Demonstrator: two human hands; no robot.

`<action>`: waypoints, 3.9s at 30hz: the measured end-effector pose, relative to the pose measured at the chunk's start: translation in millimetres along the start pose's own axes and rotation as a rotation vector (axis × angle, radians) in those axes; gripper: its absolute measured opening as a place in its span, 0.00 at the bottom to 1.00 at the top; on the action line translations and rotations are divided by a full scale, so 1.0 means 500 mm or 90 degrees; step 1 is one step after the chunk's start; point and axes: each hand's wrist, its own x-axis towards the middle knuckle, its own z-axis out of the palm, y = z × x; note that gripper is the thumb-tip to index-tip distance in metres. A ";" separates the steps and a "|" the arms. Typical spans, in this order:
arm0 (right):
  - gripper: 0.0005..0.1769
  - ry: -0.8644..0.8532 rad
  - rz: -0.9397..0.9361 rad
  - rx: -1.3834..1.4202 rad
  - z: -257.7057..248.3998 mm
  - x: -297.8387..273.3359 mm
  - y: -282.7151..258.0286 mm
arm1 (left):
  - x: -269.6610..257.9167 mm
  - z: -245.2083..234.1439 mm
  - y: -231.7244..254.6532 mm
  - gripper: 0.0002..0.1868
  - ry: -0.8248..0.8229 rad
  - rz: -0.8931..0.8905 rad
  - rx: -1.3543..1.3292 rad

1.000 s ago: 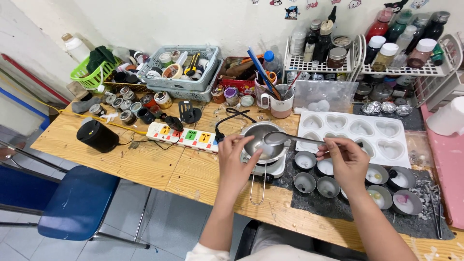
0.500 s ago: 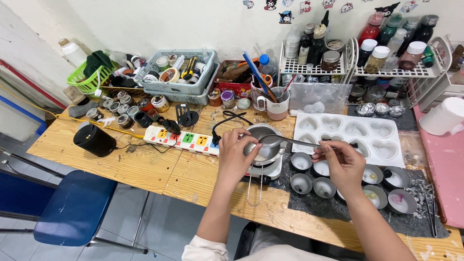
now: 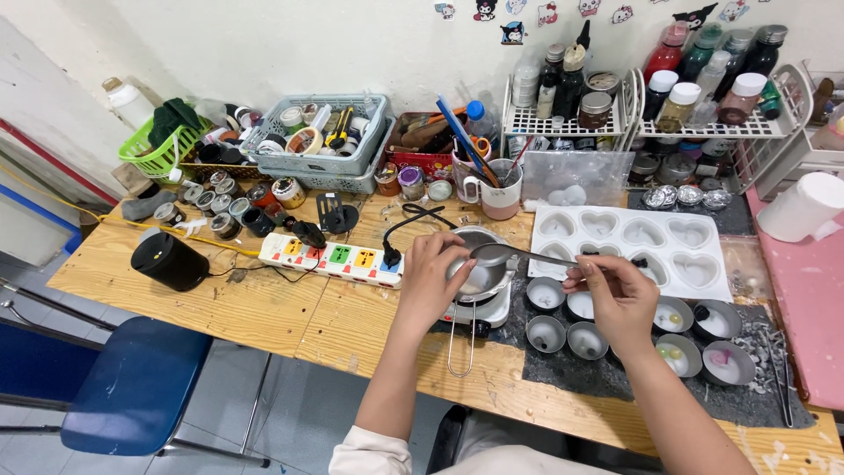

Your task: Prepare molds and wax for candle making.

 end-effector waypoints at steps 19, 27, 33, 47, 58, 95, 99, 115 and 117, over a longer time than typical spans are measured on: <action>0.12 -0.110 -0.444 -0.362 0.014 -0.008 -0.049 | 0.015 0.019 0.000 0.09 -0.036 -0.054 0.042; 0.13 -0.115 -0.552 -0.431 0.015 -0.025 -0.046 | 0.015 0.062 -0.022 0.09 -0.011 -0.133 -0.003; 0.14 -0.079 -0.510 -0.421 0.021 -0.042 -0.041 | 0.018 0.058 -0.001 0.08 0.009 -0.161 -0.040; 0.08 0.025 -0.381 -0.369 0.014 -0.056 -0.046 | 0.008 0.060 -0.022 0.09 -0.005 -0.131 0.038; 0.04 0.116 -0.261 -0.323 -0.036 -0.075 -0.048 | 0.019 0.035 -0.021 0.06 -0.021 -0.069 0.063; 0.11 0.073 0.033 -0.844 -0.507 -0.218 -0.002 | 0.044 0.090 0.355 0.20 -0.383 0.253 0.292; 0.15 0.050 0.046 -0.834 -0.487 -0.223 -0.023 | -0.034 0.080 0.418 0.19 -0.460 0.296 0.197; 0.14 0.027 0.109 -0.830 -0.437 -0.210 -0.010 | 0.003 0.370 0.314 0.13 -0.293 0.259 -0.037; 0.22 0.001 -0.085 -0.769 -0.414 -0.196 -0.011 | 0.020 0.390 0.301 0.13 -0.285 0.243 -0.049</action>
